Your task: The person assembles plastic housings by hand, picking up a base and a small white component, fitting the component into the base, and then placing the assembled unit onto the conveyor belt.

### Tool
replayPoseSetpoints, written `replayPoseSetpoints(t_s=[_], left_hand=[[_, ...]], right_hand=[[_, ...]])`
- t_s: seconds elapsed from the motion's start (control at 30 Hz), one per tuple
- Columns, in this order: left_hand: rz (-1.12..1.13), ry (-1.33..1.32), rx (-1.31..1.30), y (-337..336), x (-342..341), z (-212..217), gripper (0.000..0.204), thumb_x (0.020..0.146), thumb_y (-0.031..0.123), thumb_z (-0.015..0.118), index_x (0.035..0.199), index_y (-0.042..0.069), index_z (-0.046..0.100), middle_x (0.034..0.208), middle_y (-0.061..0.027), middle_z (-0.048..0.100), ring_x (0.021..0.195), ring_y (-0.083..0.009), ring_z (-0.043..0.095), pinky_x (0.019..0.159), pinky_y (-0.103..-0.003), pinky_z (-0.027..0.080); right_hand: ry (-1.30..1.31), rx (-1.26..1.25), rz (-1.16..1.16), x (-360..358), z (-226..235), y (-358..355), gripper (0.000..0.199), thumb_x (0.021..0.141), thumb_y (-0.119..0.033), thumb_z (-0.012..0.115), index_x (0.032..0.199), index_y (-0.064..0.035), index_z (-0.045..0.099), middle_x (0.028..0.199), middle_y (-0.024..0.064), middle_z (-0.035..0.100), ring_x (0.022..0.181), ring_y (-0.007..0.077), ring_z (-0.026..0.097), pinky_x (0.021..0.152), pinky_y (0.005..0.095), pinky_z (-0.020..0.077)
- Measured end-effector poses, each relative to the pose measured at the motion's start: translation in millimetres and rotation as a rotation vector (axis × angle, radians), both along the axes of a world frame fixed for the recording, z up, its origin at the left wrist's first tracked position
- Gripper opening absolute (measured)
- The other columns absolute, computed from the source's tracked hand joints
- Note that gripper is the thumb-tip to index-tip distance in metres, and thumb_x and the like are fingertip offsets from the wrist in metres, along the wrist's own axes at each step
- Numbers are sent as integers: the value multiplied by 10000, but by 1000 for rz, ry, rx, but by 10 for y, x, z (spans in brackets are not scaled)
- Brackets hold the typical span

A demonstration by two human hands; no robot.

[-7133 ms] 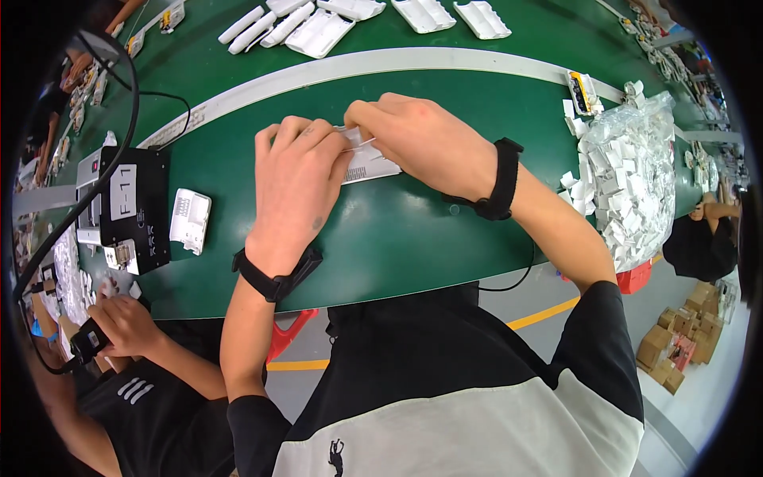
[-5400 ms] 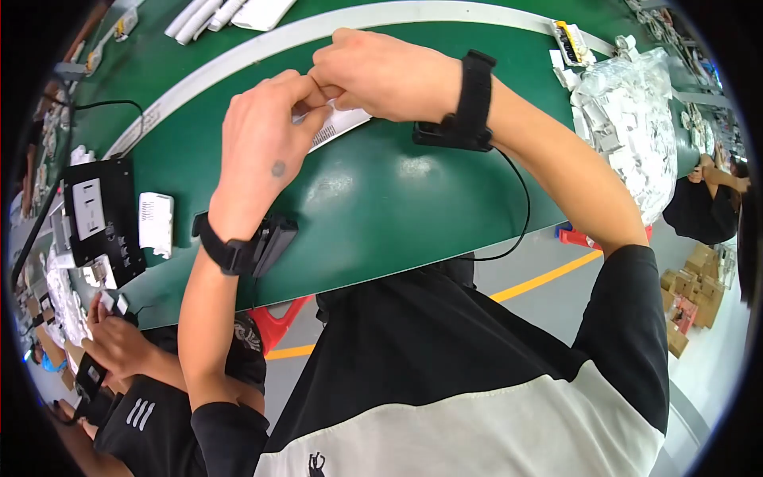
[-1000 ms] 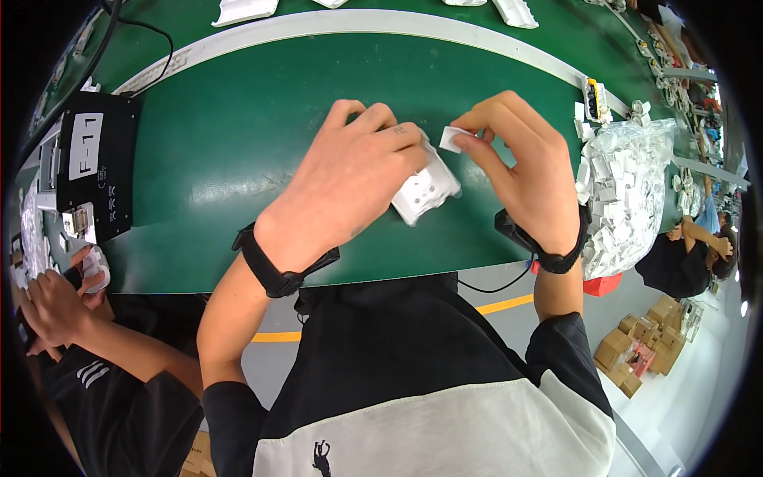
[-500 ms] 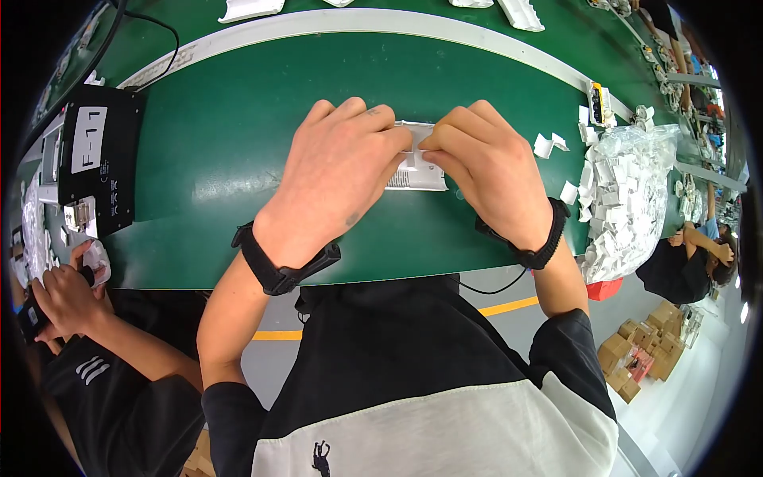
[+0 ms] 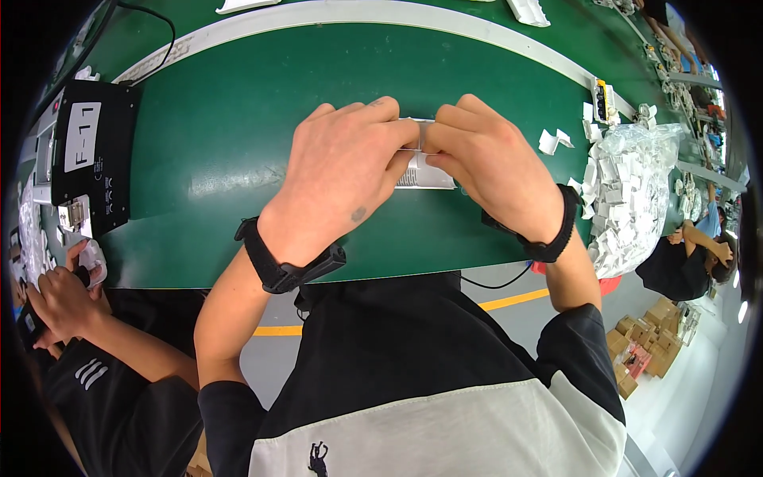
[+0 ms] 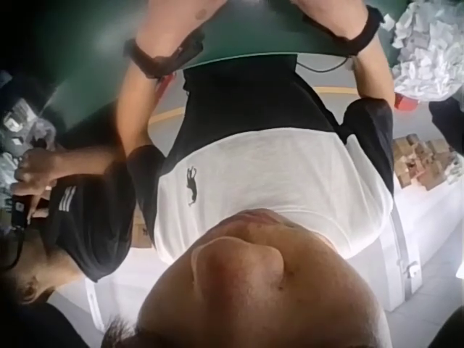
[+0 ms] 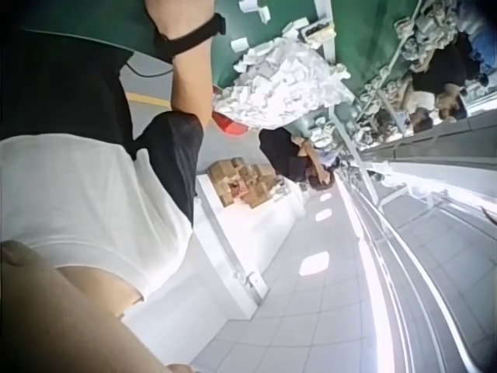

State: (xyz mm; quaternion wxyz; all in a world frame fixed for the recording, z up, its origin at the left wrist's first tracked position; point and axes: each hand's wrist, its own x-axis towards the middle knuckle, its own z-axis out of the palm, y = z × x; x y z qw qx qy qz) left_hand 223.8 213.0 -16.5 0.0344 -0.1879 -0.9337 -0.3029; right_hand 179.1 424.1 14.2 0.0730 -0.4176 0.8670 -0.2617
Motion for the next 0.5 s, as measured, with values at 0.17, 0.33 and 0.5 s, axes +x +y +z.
replayPoseSetpoints(t_s=[0.17, 0.33, 0.5], left_hand=[[-17, -180, 128, -49, -45, -10, 18, 909, 82, 724, 897, 94, 730, 845, -67, 617, 806, -326, 654, 679, -462, 489], [-72, -103, 203, -21, -30, -39, 36, 898, 56, 713, 902, 87, 731, 861, -83, 629, 815, -350, 648, 683, -481, 508], [-100, -56, 188, -21, -48, -104, 38, 895, 53, 722, 915, 82, 737, 887, -87, 645, 835, -346, 656, 702, -474, 518]], right_hand=[[-62, 63, 11, -20, 28, -26, 126, 887, -30, 752, 988, -41, 679, 912, 75, 600, 887, 318, 541, 787, 439, 490], [-47, 89, -22, -13, 39, -15, 124, 898, -26, 739, 1009, -41, 686, 920, 81, 605, 891, 323, 546, 792, 450, 487], [-5, 83, -28, 55, -1, 9, 164, 881, -12, 759, 1031, -46, 702, 948, 84, 618, 901, 324, 554, 806, 453, 499]])
